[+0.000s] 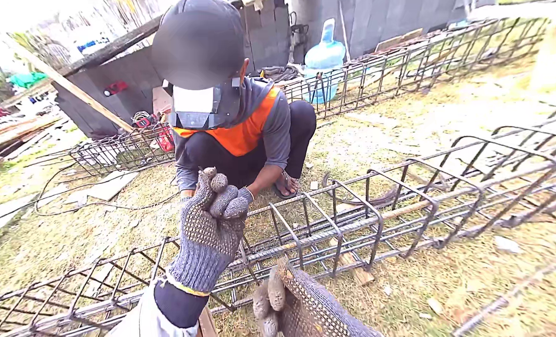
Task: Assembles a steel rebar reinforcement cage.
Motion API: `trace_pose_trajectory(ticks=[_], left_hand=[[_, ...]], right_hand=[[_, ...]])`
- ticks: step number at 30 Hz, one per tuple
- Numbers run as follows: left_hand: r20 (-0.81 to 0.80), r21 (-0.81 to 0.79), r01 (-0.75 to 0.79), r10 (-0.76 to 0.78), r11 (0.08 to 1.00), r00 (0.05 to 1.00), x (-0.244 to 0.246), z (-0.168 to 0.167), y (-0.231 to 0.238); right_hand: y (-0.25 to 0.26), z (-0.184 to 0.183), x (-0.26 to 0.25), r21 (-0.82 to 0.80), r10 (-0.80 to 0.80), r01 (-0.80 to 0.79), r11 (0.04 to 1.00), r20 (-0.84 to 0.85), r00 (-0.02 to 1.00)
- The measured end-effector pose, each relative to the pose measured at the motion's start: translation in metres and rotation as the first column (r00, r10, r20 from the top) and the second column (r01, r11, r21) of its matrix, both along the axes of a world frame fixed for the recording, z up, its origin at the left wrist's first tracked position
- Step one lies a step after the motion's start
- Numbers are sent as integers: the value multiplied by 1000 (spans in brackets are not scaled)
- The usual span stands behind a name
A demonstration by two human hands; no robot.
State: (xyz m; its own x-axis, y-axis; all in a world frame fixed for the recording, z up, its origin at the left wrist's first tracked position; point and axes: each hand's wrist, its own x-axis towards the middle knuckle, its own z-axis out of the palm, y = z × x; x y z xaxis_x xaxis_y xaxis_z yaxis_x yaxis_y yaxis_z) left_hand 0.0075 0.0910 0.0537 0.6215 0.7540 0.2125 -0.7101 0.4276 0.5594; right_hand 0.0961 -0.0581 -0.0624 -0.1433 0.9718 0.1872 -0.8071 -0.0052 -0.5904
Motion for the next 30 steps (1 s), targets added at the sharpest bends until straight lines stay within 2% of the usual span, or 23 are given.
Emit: trace_pose_trajectory(ticks=[2,5,7,9,12,15,17,20,22,25,26,27,28,30], left_hand=[[-10,-34,8,-8,999,1000,0,0,0],[-19,-50,46,-47,998,999,1,2,-5],[14,-94,65,-64,993,998,3,5,-7],[40,-87,98,-95,991,995,3,6,-7],[25,-27,184,-183,983,983,1,0,-12],[-3,1,245,-245,970,970,2,-2,-21],[-19,21,269,-268,963,963,2,-2,-23],[27,39,318,-320,947,947,3,1,-16],[-7,46,274,-274,960,962,3,4,-17],[-109,1,190,-189,982,976,7,1,-14],[-62,33,265,-262,964,963,2,-15,4],[37,155,415,-426,896,904,-5,-43,36],[75,212,477,-501,853,862,-8,-60,58],[51,232,448,-471,863,881,-2,-62,61]], right_hand=[[2,-5,-1,26,-48,48,998,4,999],[-1,-2,-1,-32,-163,170,985,147,975],[-3,-2,-1,-13,-184,189,982,171,968],[-3,-7,0,61,-127,121,991,115,985],[-4,-14,6,137,58,-68,988,75,995],[-10,-5,17,68,194,-215,974,232,953],[-12,0,22,44,215,-245,969,351,911],[-14,5,22,17,128,-149,989,423,897],[-15,4,19,-28,41,-31,999,471,881],[-12,6,17,0,-93,117,993,604,791],[-13,4,17,28,-149,172,985,652,744],[-14,3,17,68,-213,235,970,710,671],[-15,2,18,113,-274,294,949,756,595],[-14,0,23,162,-323,335,928,799,508]])
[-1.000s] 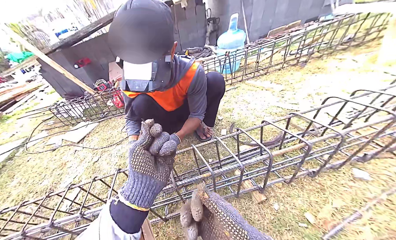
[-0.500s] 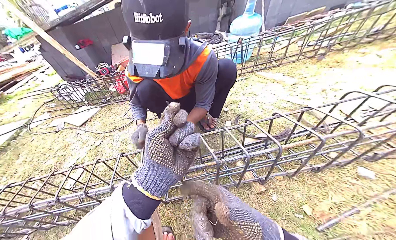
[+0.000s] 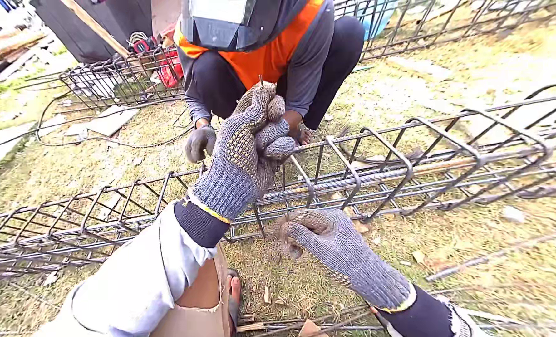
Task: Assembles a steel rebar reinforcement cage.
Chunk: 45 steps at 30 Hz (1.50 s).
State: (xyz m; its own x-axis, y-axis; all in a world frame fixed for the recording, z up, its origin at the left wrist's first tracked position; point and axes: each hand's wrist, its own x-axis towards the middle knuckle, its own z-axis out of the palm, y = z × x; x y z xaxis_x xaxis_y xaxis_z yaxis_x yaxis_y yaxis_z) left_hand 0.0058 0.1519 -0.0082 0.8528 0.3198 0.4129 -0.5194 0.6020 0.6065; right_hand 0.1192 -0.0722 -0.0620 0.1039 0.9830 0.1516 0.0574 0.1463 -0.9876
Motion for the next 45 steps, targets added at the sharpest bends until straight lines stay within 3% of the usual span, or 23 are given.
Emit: trace_pose_trajectory(ticks=[1,2,4,6,8,9,11,15,18,22,27,31,33,35,37,41,45], left_hand=[[-78,14,-119,119,993,990,7,13,-19],[-257,24,-319,314,947,914,19,35,-50],[-396,113,-448,453,887,798,36,44,-81],[-421,198,-382,430,903,798,43,25,-92],[-456,339,-319,452,885,767,49,10,-97],[-474,407,-293,475,865,742,50,4,-96],[-498,523,-230,512,821,700,47,-9,-93],[-552,696,-40,570,717,609,27,-25,-104],[-517,787,23,639,616,570,21,-29,-105],[-447,878,92,732,471,514,17,-33,-99],[-341,913,383,777,141,528,20,-22,-79],[-200,914,399,774,-74,601,20,-15,-55],[-110,899,407,816,-163,568,21,-11,-48],[-22,822,501,865,-270,502,23,-13,-48],[-39,752,594,881,-284,471,25,-17,-50],[-338,754,652,805,-79,488,28,-19,-51],[-425,783,617,792,80,438,32,-23,-59]], right_hand=[[1,0,5,-15,34,-34,999,13,999],[2,2,11,-54,102,-103,993,-14,995],[3,6,19,-110,245,-266,958,-173,954],[3,7,20,-123,236,-335,934,-492,838],[2,4,17,-176,40,-240,955,-724,688],[1,1,17,-226,-65,-168,960,-758,649],[-1,-11,20,-282,-190,-26,959,-709,679],[-19,-41,26,-289,-278,130,948,-561,780],[-28,-51,21,-283,-260,116,952,-551,793],[-31,-47,0,-332,-324,123,935,-664,674],[-39,-51,-8,-383,-350,55,922,-763,544],[-56,-78,-11,-543,-451,-12,839,-709,543],[-54,-94,-10,-568,-469,-13,823,-694,546],[-41,-105,-9,-521,-438,-42,852,-755,487],[-25,-109,-7,-433,-367,-59,899,-822,436],[-5,-86,-4,-385,-349,-35,922,-867,355],[4,-79,-4,-397,-373,11,918,-853,364]])
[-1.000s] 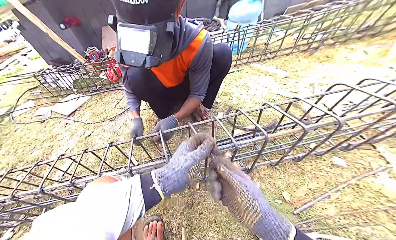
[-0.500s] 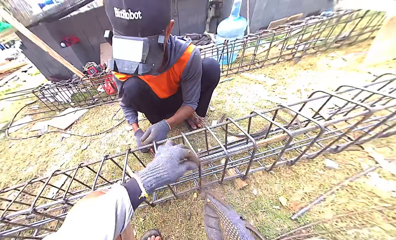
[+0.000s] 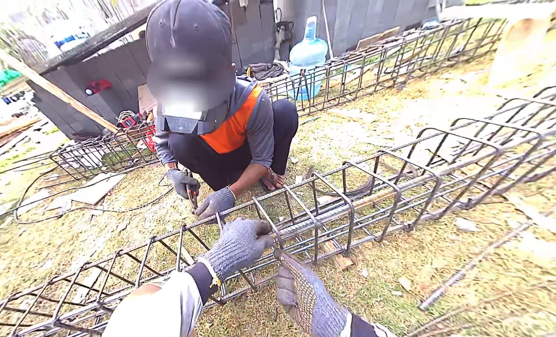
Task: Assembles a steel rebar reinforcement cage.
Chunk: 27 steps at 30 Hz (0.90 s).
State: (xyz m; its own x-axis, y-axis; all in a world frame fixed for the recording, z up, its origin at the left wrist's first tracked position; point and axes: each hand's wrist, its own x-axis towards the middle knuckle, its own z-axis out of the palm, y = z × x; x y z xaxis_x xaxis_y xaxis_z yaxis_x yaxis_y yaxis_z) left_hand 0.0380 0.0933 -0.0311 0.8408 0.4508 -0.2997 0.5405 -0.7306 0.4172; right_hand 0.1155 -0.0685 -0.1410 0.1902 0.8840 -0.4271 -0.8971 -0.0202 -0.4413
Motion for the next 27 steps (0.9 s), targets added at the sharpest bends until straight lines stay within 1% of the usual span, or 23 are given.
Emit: trace_pose_trajectory(ticks=[3,6,10,11,14,18,21,23,25,27], left_hand=[[73,-67,-105,110,992,991,0,-6,0],[140,-118,-196,212,973,967,1,-13,0],[254,-134,-345,369,929,894,3,-17,-6],[270,-148,-360,388,921,881,4,-18,-7],[278,-189,-355,397,915,875,5,-26,-12],[336,-261,-333,409,906,849,5,-31,-16],[381,-373,-279,420,885,824,6,-34,-17],[380,-426,-255,427,868,820,6,-32,-18],[366,-436,-260,434,861,823,7,-29,-19],[358,-437,-271,442,858,823,8,-30,-19]], right_hand=[[5,5,-3,-17,-7,7,1000,37,999],[10,9,-4,-24,-33,34,999,30,999],[14,7,-5,-16,-44,44,999,-22,999],[14,6,-5,2,-46,46,999,-30,998],[15,2,-4,56,-42,46,997,-64,997],[16,-1,-4,101,-30,43,994,-123,992],[16,2,-6,53,-45,50,997,-103,994],[17,7,-5,4,-56,57,998,-86,995],[17,9,-5,-35,-47,46,998,-49,998],[16,8,-4,-83,-5,7,996,24,1000]])
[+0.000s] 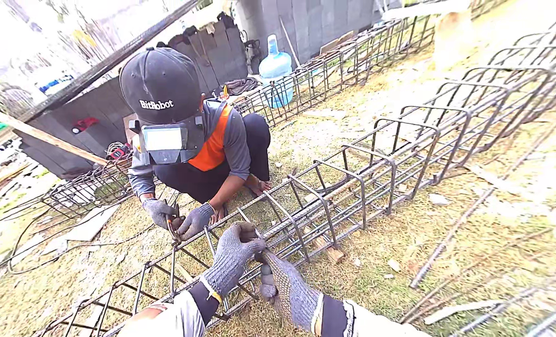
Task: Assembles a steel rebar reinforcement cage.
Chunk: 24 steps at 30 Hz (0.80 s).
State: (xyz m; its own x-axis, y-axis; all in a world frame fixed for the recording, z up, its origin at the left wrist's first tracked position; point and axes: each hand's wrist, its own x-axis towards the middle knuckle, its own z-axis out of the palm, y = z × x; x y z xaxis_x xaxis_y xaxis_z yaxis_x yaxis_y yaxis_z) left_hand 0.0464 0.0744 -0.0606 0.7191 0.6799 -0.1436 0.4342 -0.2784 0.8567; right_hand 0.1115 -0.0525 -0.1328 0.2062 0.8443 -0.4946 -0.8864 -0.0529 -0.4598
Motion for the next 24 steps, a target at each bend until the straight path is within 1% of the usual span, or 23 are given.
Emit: trace_pose_trajectory(ticks=[3,7,9,12,15,18,21,22,23,24], left_hand=[[9,23,-12,12,1000,1000,1,-2,-1],[8,51,-35,35,998,999,2,-3,-2],[3,60,-39,38,997,999,4,-2,-1],[5,84,-44,43,996,999,1,0,1],[21,61,-55,54,997,998,1,1,1],[20,36,-99,98,994,995,3,2,-1],[25,14,-125,125,992,992,3,3,-2],[24,14,-126,125,992,992,3,2,-2],[24,14,-122,122,992,992,3,2,-2],[24,13,-119,119,993,993,3,2,-1]], right_hand=[[-6,-1,0,-70,72,-63,996,124,990],[-11,5,-3,-164,81,-28,986,326,942],[-10,1,-3,-190,98,-22,981,399,912],[-4,0,-3,-199,117,-40,979,394,912],[-1,-1,-4,-197,97,-22,980,383,919],[0,-1,-6,-213,64,14,977,355,933],[-5,3,-6,-204,69,12,979,387,920],[-8,4,-6,-198,78,10,980,431,899],[-12,7,-5,-187,95,4,982,515,852],[-16,10,-2,-176,119,-9,984,628,769]])
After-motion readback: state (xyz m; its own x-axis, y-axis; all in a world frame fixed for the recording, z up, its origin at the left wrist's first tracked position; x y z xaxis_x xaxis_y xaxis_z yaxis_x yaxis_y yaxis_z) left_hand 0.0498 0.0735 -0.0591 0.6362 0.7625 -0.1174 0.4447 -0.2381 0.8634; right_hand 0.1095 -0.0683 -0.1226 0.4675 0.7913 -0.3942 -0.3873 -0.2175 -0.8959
